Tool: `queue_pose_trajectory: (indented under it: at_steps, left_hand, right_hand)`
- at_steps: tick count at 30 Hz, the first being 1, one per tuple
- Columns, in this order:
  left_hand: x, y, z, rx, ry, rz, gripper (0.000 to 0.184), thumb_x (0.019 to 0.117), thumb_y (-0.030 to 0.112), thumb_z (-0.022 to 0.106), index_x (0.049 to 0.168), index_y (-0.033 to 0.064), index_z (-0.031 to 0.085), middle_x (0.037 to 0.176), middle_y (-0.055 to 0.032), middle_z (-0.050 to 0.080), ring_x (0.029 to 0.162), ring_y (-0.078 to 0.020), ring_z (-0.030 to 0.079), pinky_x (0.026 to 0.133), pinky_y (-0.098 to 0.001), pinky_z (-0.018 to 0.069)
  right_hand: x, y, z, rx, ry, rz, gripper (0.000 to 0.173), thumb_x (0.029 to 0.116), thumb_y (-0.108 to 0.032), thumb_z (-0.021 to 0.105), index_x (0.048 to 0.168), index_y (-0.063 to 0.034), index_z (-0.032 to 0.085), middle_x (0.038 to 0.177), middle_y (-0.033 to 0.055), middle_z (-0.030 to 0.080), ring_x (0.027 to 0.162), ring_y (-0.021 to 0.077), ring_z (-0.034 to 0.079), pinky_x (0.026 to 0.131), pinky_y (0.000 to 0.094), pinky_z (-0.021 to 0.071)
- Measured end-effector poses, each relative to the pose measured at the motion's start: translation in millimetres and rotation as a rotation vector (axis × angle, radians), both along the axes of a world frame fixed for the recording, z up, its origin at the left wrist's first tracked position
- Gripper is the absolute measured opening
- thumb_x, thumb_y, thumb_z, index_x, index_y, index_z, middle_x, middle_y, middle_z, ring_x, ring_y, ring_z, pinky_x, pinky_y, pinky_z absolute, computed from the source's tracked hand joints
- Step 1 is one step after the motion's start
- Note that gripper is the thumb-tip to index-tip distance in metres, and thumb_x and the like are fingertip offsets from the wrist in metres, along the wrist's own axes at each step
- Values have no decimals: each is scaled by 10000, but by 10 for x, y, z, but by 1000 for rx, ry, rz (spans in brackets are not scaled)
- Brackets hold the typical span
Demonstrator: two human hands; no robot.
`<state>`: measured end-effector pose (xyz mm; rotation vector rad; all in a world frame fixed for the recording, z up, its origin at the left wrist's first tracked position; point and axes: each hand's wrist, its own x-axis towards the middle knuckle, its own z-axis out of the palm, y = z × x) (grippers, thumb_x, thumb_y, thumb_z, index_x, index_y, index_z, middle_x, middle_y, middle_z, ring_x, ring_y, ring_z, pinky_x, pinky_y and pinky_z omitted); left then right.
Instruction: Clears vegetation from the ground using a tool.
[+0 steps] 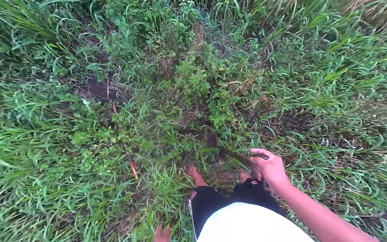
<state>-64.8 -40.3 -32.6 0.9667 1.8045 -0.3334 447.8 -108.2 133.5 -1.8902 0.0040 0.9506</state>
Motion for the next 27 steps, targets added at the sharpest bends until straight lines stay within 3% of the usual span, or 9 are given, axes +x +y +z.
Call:
queue_pose_trajectory:
  at_steps: [6, 8, 13, 17, 19, 21, 23, 27]
  left_hand:
    - [277, 472, -5, 106, -129, 56, 655, 1051, 297, 581, 1604, 83, 303, 1319, -253, 643, 1141, -386, 678, 960, -575, 556]
    - [348, 574, 6, 109, -132, 58, 637, 1052, 294, 578, 1602, 104, 317, 1317, -228, 651, 1151, -363, 679, 971, -560, 559]
    - [251, 551, -66, 109, -154, 65, 646, 1043, 252, 597, 1597, 73, 317, 1287, -258, 653, 1119, -372, 685, 971, -552, 558]
    - [3, 385, -126, 30, -110, 74, 671, 1037, 258, 614, 1590, 33, 309, 1287, -281, 648, 1128, -390, 681, 978, -568, 553]
    - [-105, 326, -115, -6, -64, 77, 674, 1033, 276, 619, 1585, 26, 324, 1294, -298, 638, 1131, -405, 679, 980, -575, 551]
    - [-190, 295, -127, -26, -43, 104, 673, 1030, 270, 625, 1579, 16, 330, 1331, -317, 611, 1159, -424, 666, 989, -579, 550]
    - [-218, 325, -125, -34, -45, 138, 673, 1027, 247, 628, 1578, 8, 323, 1371, -318, 581, 1178, -426, 655, 996, -572, 550]
    - [-230, 529, -91, -24, -50, 140, 672, 1039, 268, 593, 1595, 33, 298, 1281, -280, 651, 1106, -379, 684, 950, -546, 556]
  right_hand:
    - [-50, 118, 445, 72, 35, -157, 345, 944, -48, 623, 1289, -39, 645, 587, 50, 518, 383, 130, 427, 364, 322, 447]
    - [-56, 171, 484, 79, 34, -211, 328, 954, -47, 604, 1279, -40, 642, 553, 25, 468, 368, 122, 414, 348, 322, 448]
    - [32, 385, 431, 113, 45, -343, 265, 986, -74, 559, 1238, -47, 637, 523, -22, 401, 363, 104, 398, 338, 310, 435]
    - [92, 579, 218, 146, 61, -454, 175, 1022, -119, 540, 1144, -52, 646, 533, -29, 416, 375, 101, 403, 351, 294, 426]
    - [102, 670, -36, 160, 105, -537, 114, 1029, -176, 559, 987, -89, 620, 510, -30, 405, 373, 112, 410, 363, 312, 437]
    - [51, 763, -339, 163, 156, -603, 164, 1035, -195, 539, 900, -108, 571, 507, -24, 417, 383, 120, 426, 384, 319, 445]
    - [-52, 836, -594, 126, 173, -655, 176, 1036, -207, 527, 891, -108, 543, 511, -15, 434, 384, 124, 443, 385, 320, 453]
    - [-203, 958, -681, 60, 113, -602, 180, 1047, -213, 534, 956, -65, 584, 525, 7, 469, 390, 137, 474, 387, 330, 475]
